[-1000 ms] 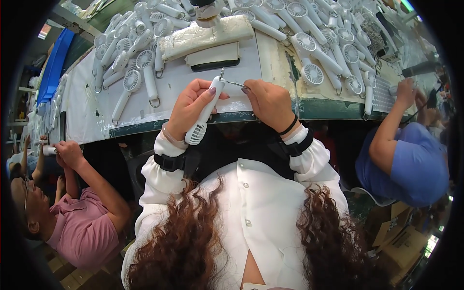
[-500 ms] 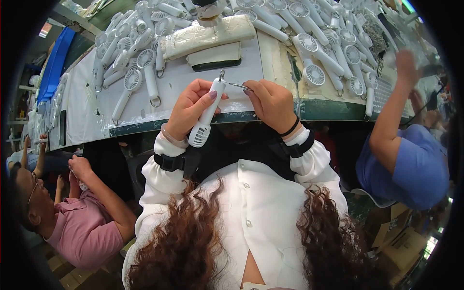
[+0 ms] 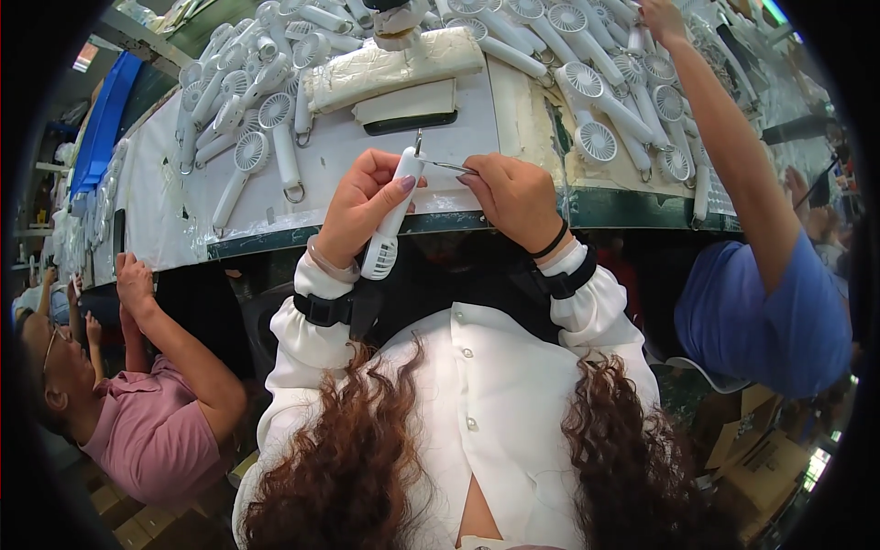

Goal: The person uses a small blade to trim the plastic around the metal ring at the base of a white handheld fan, then turns it over to scrape the other side. They then set the fan down and pick up another one to repeat the trimming and scraping process.

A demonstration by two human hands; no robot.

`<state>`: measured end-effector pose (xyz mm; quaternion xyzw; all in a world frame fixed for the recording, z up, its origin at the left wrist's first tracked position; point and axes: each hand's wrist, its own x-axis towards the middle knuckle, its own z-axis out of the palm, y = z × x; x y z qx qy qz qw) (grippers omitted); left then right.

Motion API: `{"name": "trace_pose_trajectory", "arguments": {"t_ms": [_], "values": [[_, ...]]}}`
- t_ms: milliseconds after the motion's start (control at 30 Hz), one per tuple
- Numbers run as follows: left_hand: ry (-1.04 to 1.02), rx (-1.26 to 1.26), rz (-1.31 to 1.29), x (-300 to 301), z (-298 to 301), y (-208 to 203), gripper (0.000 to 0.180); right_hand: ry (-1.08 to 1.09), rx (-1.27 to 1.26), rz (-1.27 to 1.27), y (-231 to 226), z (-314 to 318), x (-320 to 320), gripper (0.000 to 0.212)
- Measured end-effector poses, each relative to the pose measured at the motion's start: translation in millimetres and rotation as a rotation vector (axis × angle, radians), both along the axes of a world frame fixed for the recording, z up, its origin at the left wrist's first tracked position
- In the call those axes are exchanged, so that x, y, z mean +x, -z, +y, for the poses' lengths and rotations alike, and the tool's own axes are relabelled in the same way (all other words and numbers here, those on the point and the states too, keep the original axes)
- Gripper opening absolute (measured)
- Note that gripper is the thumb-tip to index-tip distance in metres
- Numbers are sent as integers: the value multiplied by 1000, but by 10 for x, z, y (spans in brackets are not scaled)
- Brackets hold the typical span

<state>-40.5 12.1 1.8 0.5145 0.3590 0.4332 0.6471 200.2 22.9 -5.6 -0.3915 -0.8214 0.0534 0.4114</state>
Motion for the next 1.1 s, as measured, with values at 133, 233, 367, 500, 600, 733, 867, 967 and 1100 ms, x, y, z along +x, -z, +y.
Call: {"name": "trace_pose_trajectory", "arguments": {"t_ms": [133,233,367,500,600,733,867,967,1100], "values": [[-22,-12,18,11,-7,-21,27,14,18,22,12,11,-6,15],[-28,-10,-12,-9,-15,-32,28,7,22,37,2,11,-12,14],[-21,-7,-93,28,-21,-58,31,-7,6,46,-27,-2,2,11],[-41,29,-140,55,-31,-162,35,13,19,70,-47,-14,25,11],[-62,90,-157,82,-55,-234,38,37,28,84,-61,-21,43,14],[-80,213,-155,105,-58,-293,40,39,74,138,-52,-7,65,18],[-81,320,-135,119,-37,-285,41,36,-7,237,-140,-53,32,21],[-79,386,-184,127,-13,-238,42,24,32,203,-286,-119,0,20],[-79,413,-203,121,-2,-205,41,-8,51,139,-524,-229,-8,17]]}}
